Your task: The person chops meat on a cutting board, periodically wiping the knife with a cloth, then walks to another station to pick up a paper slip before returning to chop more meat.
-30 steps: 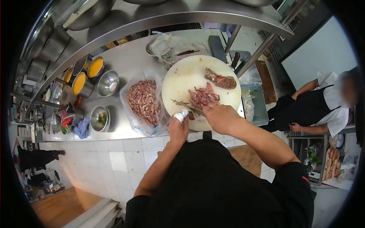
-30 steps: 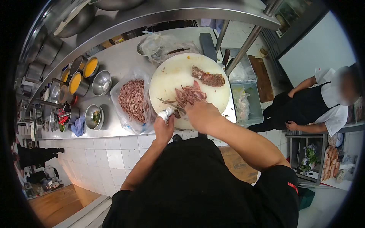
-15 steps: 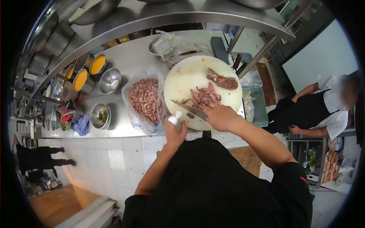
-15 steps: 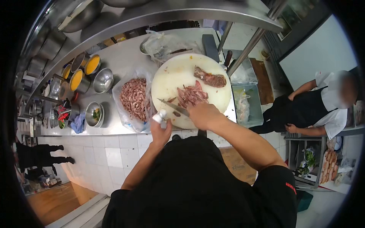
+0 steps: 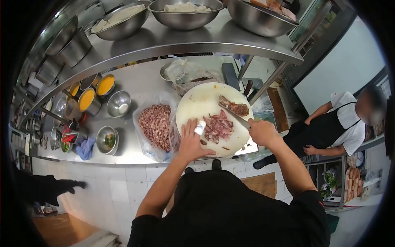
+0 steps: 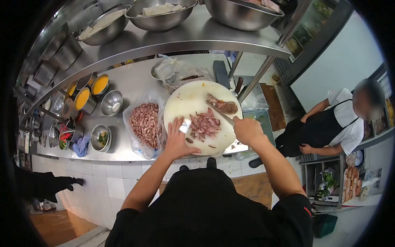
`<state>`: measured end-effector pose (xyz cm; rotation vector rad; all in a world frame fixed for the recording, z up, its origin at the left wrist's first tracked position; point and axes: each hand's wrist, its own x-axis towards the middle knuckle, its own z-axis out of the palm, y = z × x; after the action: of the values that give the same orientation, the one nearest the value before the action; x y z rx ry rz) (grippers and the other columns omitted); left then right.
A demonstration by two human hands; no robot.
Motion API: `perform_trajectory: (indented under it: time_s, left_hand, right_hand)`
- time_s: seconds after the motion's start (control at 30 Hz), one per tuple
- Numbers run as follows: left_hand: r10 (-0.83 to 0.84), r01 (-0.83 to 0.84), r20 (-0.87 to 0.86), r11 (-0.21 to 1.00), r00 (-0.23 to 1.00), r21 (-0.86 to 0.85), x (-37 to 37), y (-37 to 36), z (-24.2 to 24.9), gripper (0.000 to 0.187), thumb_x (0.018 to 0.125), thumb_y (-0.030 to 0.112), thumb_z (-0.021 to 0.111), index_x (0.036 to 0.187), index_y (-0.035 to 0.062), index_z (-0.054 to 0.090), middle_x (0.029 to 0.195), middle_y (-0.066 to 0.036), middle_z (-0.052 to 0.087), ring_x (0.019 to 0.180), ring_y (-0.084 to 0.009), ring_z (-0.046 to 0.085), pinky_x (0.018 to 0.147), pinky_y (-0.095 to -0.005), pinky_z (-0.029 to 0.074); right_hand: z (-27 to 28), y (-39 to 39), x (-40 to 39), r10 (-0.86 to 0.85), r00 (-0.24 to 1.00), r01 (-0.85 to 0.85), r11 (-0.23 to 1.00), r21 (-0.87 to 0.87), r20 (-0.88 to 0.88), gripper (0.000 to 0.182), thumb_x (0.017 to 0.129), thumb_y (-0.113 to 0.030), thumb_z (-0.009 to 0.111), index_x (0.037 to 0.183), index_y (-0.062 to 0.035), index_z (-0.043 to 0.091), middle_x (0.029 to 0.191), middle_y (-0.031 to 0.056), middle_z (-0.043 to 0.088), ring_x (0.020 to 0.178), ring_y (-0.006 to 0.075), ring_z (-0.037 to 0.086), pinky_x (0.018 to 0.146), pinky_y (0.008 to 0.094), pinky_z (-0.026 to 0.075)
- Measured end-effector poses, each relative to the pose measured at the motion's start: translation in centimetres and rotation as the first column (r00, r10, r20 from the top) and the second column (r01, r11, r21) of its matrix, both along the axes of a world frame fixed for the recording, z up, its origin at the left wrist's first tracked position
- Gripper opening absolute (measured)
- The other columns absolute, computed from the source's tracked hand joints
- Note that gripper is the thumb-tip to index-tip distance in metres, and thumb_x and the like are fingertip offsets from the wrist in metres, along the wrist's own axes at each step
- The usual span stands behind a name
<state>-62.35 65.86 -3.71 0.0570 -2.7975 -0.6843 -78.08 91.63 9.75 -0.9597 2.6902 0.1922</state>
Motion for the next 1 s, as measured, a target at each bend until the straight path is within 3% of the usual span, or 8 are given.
perform_trajectory:
  time_s: [0.13, 0.23, 0.5, 0.7, 0.73, 0.83, 0.9, 1.0]
  left_hand:
    - [-0.098, 0.094, 0.097, 0.995, 0.99, 0.039, -5.1, -0.2, -0.1, 0.151, 0.051, 0.077, 0.09, 0.159, -0.0107, 0.031, 0.171, -0.03, 0.023, 0.16, -0.0466, 0.017, 0.132, -0.0548, 0.013]
    - [-0.07, 0.066, 0.074, 0.996, 0.995, 0.059, -6.1, 0.5, 0.1, 0.154, 0.051, 0.076, 0.091, 0.16, -0.0116, 0.027, 0.17, -0.031, 0.024, 0.16, -0.0457, 0.018, 0.132, -0.0537, 0.015]
    - [0.049, -0.058, 0.106, 0.995, 0.993, 0.085, -5.0, 3.9, 0.4, 0.156, 0.049, 0.071, 0.095, 0.161, -0.0101, 0.023, 0.169, -0.033, 0.025, 0.16, -0.0463, 0.02, 0.132, -0.0534, 0.017]
    - [0.08, -0.085, 0.067, 0.994, 0.994, 0.07, -3.1, 6.3, 0.6, 0.158, 0.046, 0.07, 0.097, 0.162, -0.0081, 0.024, 0.166, -0.032, 0.029, 0.157, -0.0492, 0.024, 0.131, -0.0514, 0.021]
    - [0.09, -0.09, 0.022, 0.995, 0.996, 0.036, -2.7, 7.0, 0.6, 0.159, 0.045, 0.07, 0.097, 0.162, -0.0075, 0.024, 0.165, -0.032, 0.03, 0.156, -0.0498, 0.026, 0.13, -0.051, 0.022]
    - [0.212, -0.209, -0.009, 0.969, 0.977, 0.131, -2.6, 8.9, 0.6, 0.152, 0.049, 0.066, 0.098, 0.162, -0.0063, 0.025, 0.164, -0.032, 0.032, 0.154, -0.0502, 0.029, 0.129, -0.0519, 0.026]
    - [0.257, -0.252, -0.027, 0.96, 0.966, 0.119, -3.2, 9.0, -0.1, 0.147, 0.052, 0.064, 0.098, 0.161, -0.0064, 0.028, 0.163, -0.032, 0.034, 0.152, -0.0501, 0.031, 0.128, -0.0516, 0.028]
    - [0.327, -0.319, -0.043, 0.938, 0.944, 0.134, -3.0, 9.3, 0.1, 0.135, 0.057, 0.058, 0.098, 0.158, -0.0058, 0.034, 0.16, -0.032, 0.038, 0.149, -0.0496, 0.036, 0.126, -0.0506, 0.031]
  right_hand:
    - [-7.0, -0.3, 2.1, 0.01, 0.985, -0.007, 1.0, 0.021, -0.174, 0.018, 0.098, -0.013, 0.057, 0.112, -0.0029, 0.059, 0.088, 0.0176, 0.078, 0.08, 0.0349, 0.079, 0.066, 0.0469, 0.063]
    - [-7.4, -3.1, 5.6, 0.011, 0.99, -0.001, 0.997, 0.075, -0.143, 0.016, 0.097, -0.014, 0.059, 0.11, -0.0051, 0.062, 0.086, 0.0162, 0.078, 0.08, 0.0321, 0.08, 0.065, 0.0461, 0.063]
    - [-5.3, -0.8, -2.1, 0.189, 0.959, -0.191, 0.982, 0.008, -0.211, 0.019, 0.094, -0.013, 0.063, 0.112, -0.0074, 0.068, 0.089, 0.0131, 0.079, 0.081, 0.0307, 0.08, 0.067, 0.0427, 0.063]
    - [-4.6, -1.3, -3.1, 0.255, 0.965, -0.261, 0.959, -0.11, -0.066, 0.023, 0.096, -0.017, 0.062, 0.113, -0.0016, 0.065, 0.098, 0.0213, 0.078, 0.09, 0.037, 0.078, 0.076, 0.047, 0.062]
    - [-3.6, -1.4, -4.0, 0.28, 0.96, -0.281, 0.955, -0.099, -0.026, 0.027, 0.099, -0.021, 0.062, 0.117, -0.0013, 0.066, 0.103, 0.0214, 0.077, 0.095, 0.038, 0.077, 0.086, 0.0503, 0.06]
    - [-0.6, -2.5, -5.4, 0.315, 0.949, -0.306, 0.932, -0.194, 0.017, 0.029, 0.093, -0.013, 0.062, 0.119, -0.0016, 0.069, 0.114, 0.0243, 0.076, 0.102, 0.0379, 0.077, 0.082, 0.0484, 0.063]
    - [-1.5, -3.4, -6.1, 0.341, 0.94, -0.331, 0.906, -0.263, -0.006, 0.029, 0.093, -0.01, 0.059, 0.116, 0.0026, 0.071, 0.113, 0.0249, 0.077, 0.095, 0.0387, 0.078, 0.08, 0.0484, 0.063]
    - [-2.2, -4.9, -6.4, 0.229, 0.915, -0.187, 0.97, -0.154, 0.332, 0.031, 0.09, -0.011, 0.055, 0.1, 0.0097, 0.076, 0.1, 0.0256, 0.078, 0.075, 0.0377, 0.078, 0.072, 0.0498, 0.062]
